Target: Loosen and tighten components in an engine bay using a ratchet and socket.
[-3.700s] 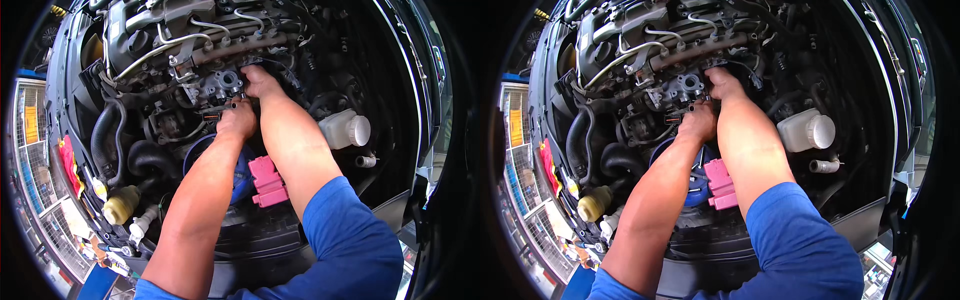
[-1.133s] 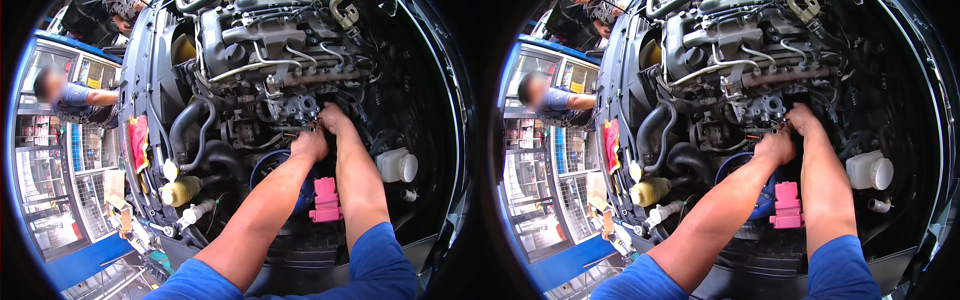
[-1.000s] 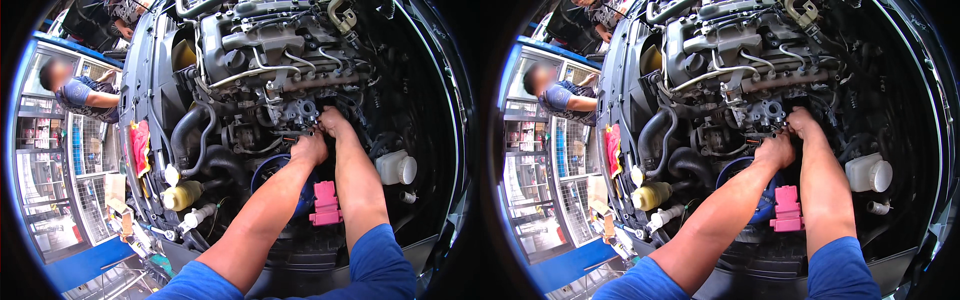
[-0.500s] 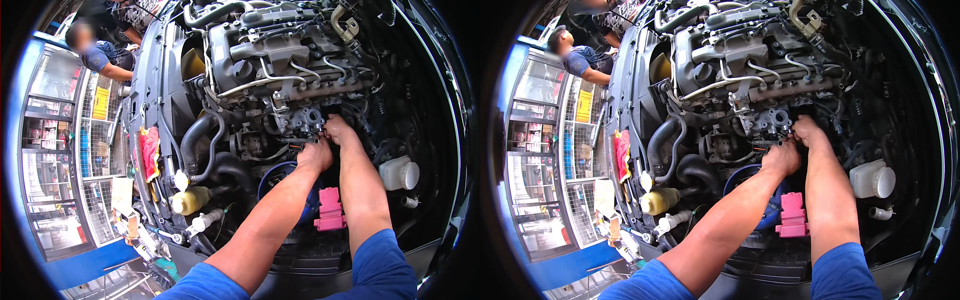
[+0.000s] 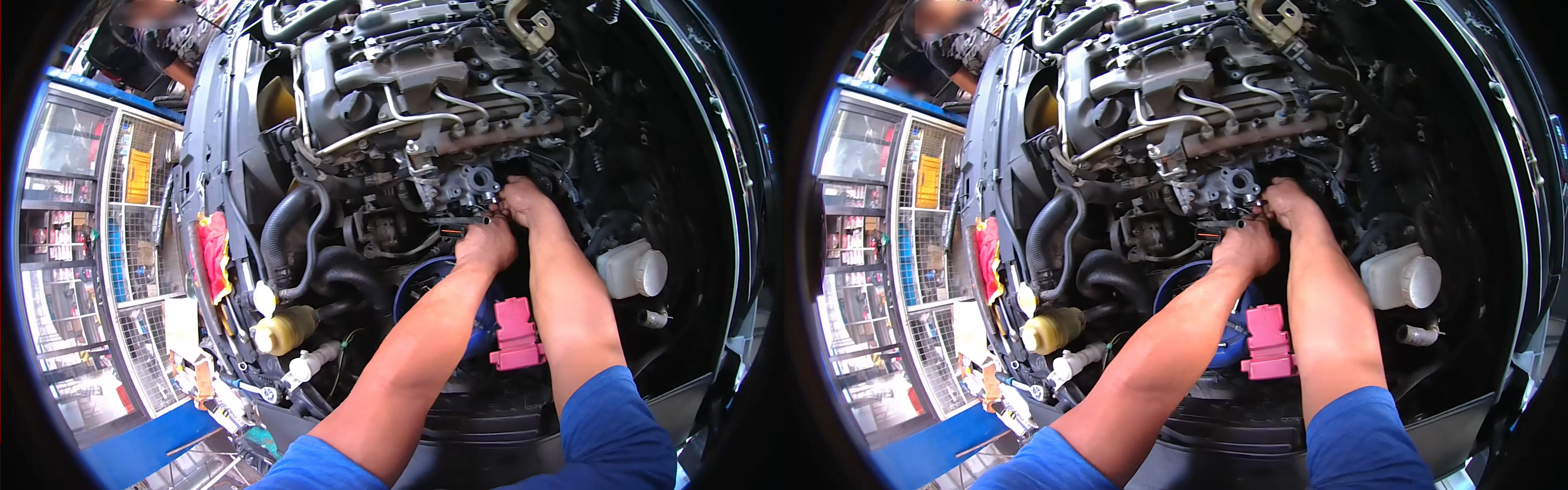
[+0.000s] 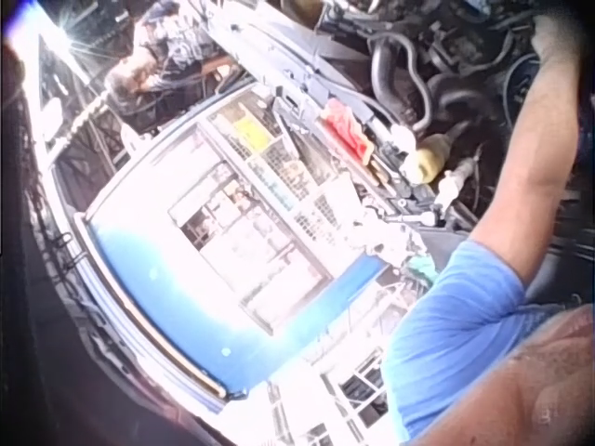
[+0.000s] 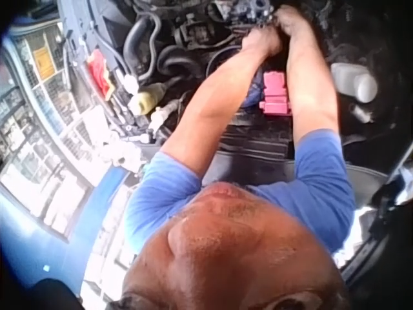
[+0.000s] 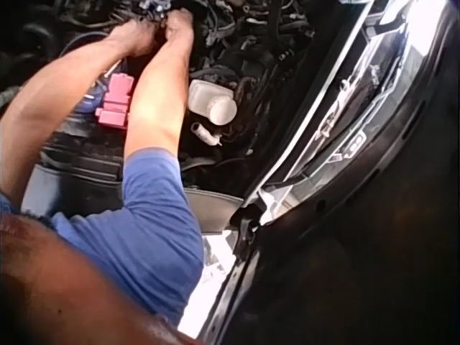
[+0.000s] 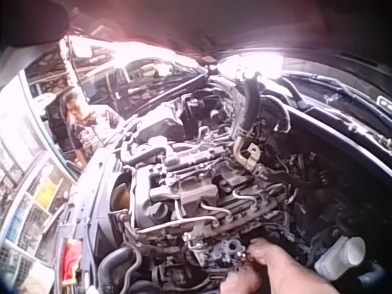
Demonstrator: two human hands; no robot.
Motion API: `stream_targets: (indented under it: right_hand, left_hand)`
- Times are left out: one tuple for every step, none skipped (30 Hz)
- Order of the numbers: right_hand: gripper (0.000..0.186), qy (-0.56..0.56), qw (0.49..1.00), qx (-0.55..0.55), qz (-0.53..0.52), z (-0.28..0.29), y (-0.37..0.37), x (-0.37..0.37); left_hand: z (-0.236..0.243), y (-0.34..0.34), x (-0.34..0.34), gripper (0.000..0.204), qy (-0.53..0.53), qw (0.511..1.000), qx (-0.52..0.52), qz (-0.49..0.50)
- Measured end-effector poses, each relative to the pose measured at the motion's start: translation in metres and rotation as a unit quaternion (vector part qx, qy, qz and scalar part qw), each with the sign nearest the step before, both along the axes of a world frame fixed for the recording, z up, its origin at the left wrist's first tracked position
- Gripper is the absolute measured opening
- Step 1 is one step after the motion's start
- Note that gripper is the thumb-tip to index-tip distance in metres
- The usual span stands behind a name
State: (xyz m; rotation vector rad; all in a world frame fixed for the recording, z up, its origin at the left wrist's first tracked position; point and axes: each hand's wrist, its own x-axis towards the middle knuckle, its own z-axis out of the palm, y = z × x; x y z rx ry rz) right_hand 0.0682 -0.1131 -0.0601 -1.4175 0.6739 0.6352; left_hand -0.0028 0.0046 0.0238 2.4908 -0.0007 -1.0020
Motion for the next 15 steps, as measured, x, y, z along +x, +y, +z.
stream_targets:
  right_hand:
    - [0.073,0.005,1.000,-0.008,-0.001,-0.001,-0.005,-0.001]
    - [0.073,0.010,1.000,-0.017,-0.003,-0.002,-0.011,0.000]
    - [0.073,0.001,1.000,-0.028,0.005,0.001,-0.005,-0.001]
    - [0.073,-0.009,0.999,-0.047,0.006,0.005,-0.009,-0.001]
    - [0.073,-0.028,0.998,-0.054,0.020,-0.002,-0.013,-0.001]
    - [0.073,-0.033,0.993,-0.100,0.048,0.003,-0.002,0.000]
    - [0.073,-0.039,0.992,-0.106,0.051,0.001,-0.006,0.000]
    - [0.073,-0.046,0.991,-0.112,0.055,-0.001,-0.011,-0.002]
    - [0.073,-0.043,0.991,-0.112,0.053,0.001,-0.005,0.000]
    - [0.072,-0.030,0.996,-0.075,0.040,0.005,-0.003,0.001]
    - [0.071,-0.017,0.999,-0.036,0.026,0.010,0.000,0.001]
    - [0.071,-0.014,0.999,-0.040,0.022,0.012,0.001,0.000]
    - [0.071,-0.001,1.000,-0.022,0.003,0.013,0.002,-0.001]
    - [0.071,0.011,1.000,-0.004,-0.015,0.015,0.003,-0.001]
    - [0.071,0.012,1.000,-0.010,-0.001,0.011,-0.004,0.000]
  left_hand:
    - [0.004,-0.005,0.000,0.046,0.010,1.000,-0.007,0.003]
    - [0.008,-0.008,0.001,0.046,0.021,1.000,-0.014,0.006]
    - [0.008,-0.007,0.000,0.046,0.016,1.000,0.001,0.026]
    - [0.013,-0.010,0.001,0.046,0.028,0.999,-0.002,0.022]
    - [0.012,-0.012,0.002,0.046,0.027,1.000,-0.004,0.013]
    - [0.009,-0.006,0.002,0.046,0.027,1.000,0.004,0.012]
    - [0.014,-0.009,0.003,0.046,0.029,1.000,-0.001,0.008]
    - [0.020,-0.012,0.003,0.046,0.031,0.999,-0.006,0.005]
    - [0.020,-0.008,0.004,0.046,0.027,1.000,-0.003,0.007]
    - [0.014,-0.007,0.004,0.046,0.010,1.000,0.005,-0.011]
    - [0.009,-0.007,0.003,0.046,0.003,1.000,0.008,-0.007]
    - [0.009,-0.007,0.003,0.046,-0.005,1.000,0.011,-0.003]
    - [0.009,-0.007,0.004,0.046,0.001,1.000,0.015,-0.009]
    - [0.010,-0.006,0.004,0.046,0.003,1.000,0.013,-0.013]
    - [0.014,-0.010,0.004,0.046,0.008,1.000,0.010,-0.015]
